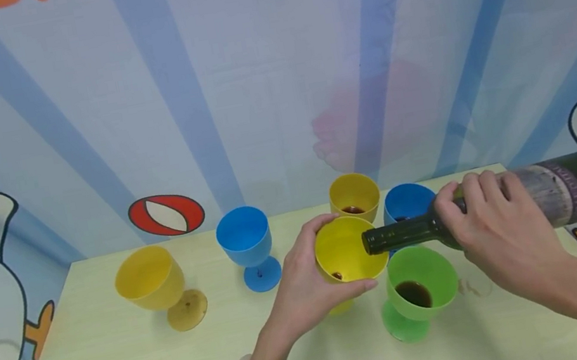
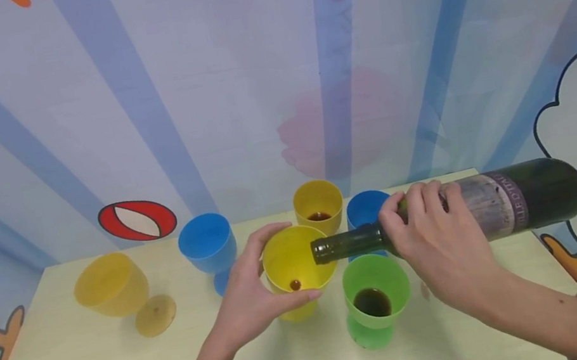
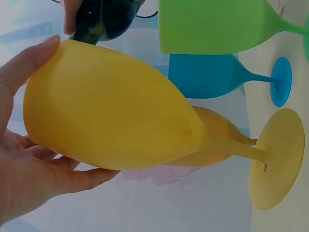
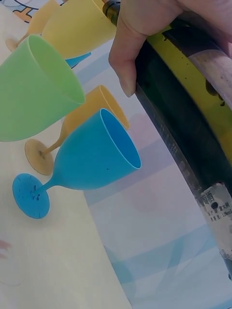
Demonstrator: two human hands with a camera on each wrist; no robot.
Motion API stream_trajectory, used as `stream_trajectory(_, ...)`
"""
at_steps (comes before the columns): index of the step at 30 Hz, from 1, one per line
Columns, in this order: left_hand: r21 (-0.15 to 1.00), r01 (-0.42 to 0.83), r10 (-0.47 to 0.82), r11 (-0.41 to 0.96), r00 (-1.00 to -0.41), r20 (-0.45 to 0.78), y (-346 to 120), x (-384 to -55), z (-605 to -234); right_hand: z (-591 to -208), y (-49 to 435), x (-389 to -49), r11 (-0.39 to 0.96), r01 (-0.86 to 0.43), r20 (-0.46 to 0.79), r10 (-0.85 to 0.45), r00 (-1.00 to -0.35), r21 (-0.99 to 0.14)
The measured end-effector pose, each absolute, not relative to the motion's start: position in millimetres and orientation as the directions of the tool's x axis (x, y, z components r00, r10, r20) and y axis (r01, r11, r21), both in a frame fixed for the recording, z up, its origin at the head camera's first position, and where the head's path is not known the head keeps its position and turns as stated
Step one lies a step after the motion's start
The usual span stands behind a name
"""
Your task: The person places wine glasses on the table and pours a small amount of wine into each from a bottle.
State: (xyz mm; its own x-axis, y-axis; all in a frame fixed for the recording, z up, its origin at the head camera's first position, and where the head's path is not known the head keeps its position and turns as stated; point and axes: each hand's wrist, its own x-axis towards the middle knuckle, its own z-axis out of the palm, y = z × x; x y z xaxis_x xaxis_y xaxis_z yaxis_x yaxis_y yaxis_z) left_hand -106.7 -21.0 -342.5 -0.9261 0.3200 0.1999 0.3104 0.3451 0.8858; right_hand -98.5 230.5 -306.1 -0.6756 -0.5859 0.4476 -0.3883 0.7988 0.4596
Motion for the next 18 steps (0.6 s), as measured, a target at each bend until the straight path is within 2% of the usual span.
stream_trajectory(10, 0.884, 0.302, 0.309, 0.358, -0.931, 0.194, -21.4, -106.6, -343.9, -305.2, 229.0, -98.3, 0.795, -0.382, 0.443, -0.588, -0.677, 0.471)
stream_trajectory(18, 0.886, 0.299, 0.309, 0.353, -0.932, 0.191, -22.0, -106.5, -345.5, -303.8, 227.0, -97.7, 0.791, -0.370, 0.406, -0.580, -0.706, 0.487)
